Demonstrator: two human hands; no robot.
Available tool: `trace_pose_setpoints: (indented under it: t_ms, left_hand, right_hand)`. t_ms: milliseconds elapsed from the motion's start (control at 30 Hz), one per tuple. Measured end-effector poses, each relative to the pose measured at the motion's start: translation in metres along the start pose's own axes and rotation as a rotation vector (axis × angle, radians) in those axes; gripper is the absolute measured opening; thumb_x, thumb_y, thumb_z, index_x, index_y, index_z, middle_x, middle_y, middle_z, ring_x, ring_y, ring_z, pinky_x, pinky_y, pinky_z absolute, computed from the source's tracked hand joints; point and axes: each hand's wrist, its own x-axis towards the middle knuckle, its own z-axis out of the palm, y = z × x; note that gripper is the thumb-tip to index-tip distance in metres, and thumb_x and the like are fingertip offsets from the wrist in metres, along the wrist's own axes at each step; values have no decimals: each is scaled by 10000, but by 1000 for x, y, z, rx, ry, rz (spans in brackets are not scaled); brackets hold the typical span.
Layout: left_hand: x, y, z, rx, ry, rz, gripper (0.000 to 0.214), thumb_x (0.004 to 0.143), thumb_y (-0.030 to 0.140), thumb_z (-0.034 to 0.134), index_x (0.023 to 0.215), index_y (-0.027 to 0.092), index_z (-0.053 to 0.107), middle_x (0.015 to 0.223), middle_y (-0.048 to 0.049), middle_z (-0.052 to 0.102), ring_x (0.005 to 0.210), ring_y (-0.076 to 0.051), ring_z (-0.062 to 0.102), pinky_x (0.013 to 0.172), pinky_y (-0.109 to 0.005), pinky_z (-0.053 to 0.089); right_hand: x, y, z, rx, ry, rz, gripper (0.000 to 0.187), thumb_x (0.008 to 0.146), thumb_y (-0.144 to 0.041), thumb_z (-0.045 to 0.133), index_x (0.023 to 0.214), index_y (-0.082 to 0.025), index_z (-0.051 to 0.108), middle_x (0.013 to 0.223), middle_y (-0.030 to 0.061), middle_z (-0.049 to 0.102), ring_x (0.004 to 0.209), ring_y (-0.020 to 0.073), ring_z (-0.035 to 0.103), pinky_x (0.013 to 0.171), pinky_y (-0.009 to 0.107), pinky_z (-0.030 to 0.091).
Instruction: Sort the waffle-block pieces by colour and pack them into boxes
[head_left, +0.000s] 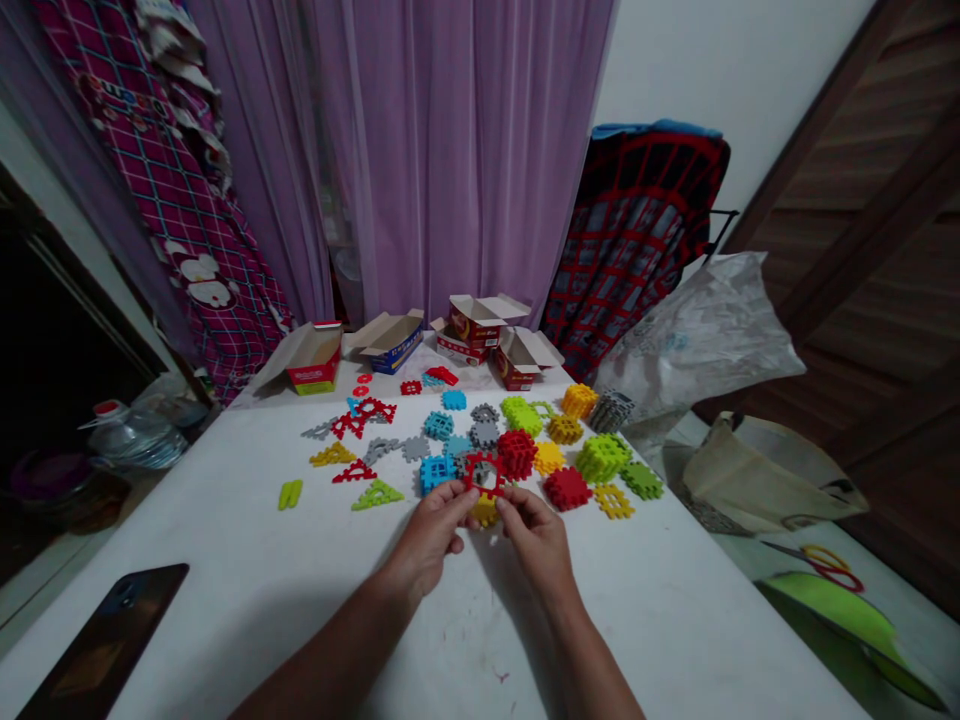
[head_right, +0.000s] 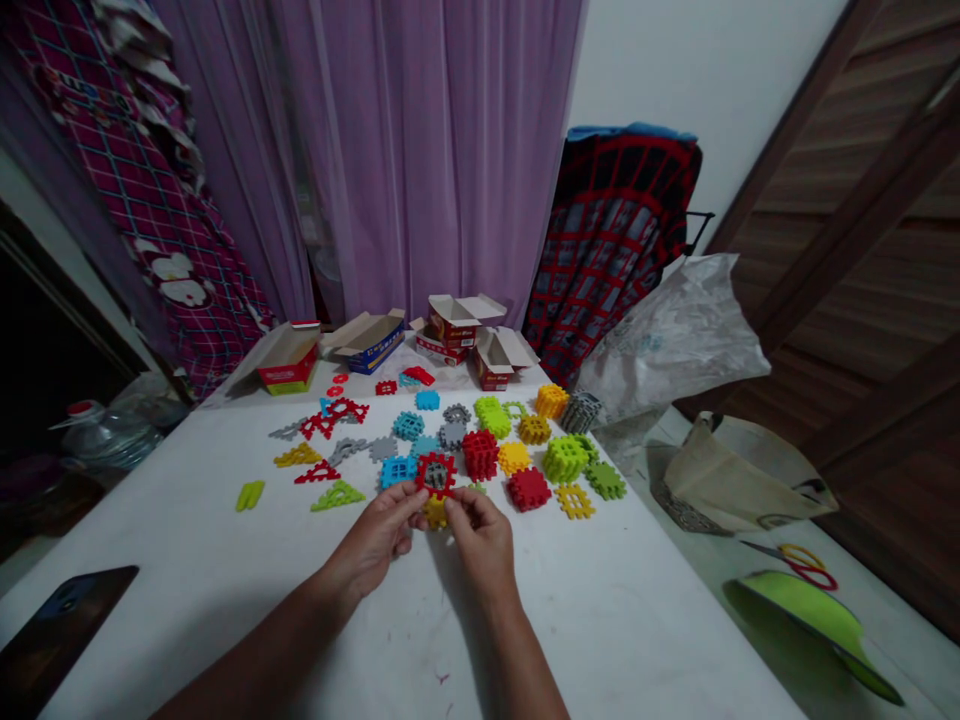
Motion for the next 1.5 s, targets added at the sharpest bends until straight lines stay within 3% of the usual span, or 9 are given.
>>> trace_pose_setpoints:
  t_ms: [300,467,567,733,933,1067,1267,1500]
  left_hand:
    - [6,-7,12,22,-13,32,473,566,530,759,766,182,508,687,45,533,556,-57,473,409,-171,176]
    - [8,-10,21,80,-62,24,565,608,552,727,1008,176,594,910,-20,622,580,-57,519,395,-173,190]
    - [5,-16,13,98,-55,38,560,630,537,710,1042,174,602,930,-28,615,580,-61,524,382,-174,196]
    - [1,-32,-8,125,-67,6,410,642,464,705,909,166,615,809,-1,592,539,-55,491,378,-176,182]
    - [-3,-43,-18,162,-114,-55,400,654,454,710,910,163,616,670,35,541,494,-54,448,383,-181,171]
    - [-4,-43,-19,171,-113,-64,401,644,452,712,904,163,615,720,27,549,513,-52,462,383,-177,172]
    - [-3,-44,-19,164,-119,-65,393,633,446,711,895,166,624,764,22,547,527,-48,479,381,-172,168]
    - [-1,-46,-20,181,-115,-64,365,649,417,703,903,167,624,783,16,566,516,-47,476,379,-177,167]
  right_hand:
    - [1,-3,0,29,117,51,387,604,-524,757,744,-164,735,588,16,641,500,126,510,473,254,414]
    - [32,-10,-22,31,209,154,406,574,-544,740,697,-161,693,633,35,665,468,115,495,403,225,307]
    - [61,-20,-37,-24,186,242,415,534,-535,737,683,-153,676,637,48,676,424,94,452,391,221,271]
    - [88,-27,-43,-123,126,292,341,523,-471,724,610,-147,662,630,75,686,410,80,428,385,217,244]
    - [89,-21,-38,-202,117,263,289,560,-437,705,575,-151,658,605,65,681,429,92,464,396,217,290]
    - [91,-19,-38,-246,115,216,251,608,-405,686,585,-156,667,599,55,682,474,115,529,454,230,383]
    - [94,-13,-48,-323,118,159,252,643,-407,657,679,-161,702,641,65,711,541,155,599,486,242,420]
    - [80,-5,-54,-429,32,121,247,666,-411,604,615,-186,692,554,22,665,446,133,501,454,247,345]
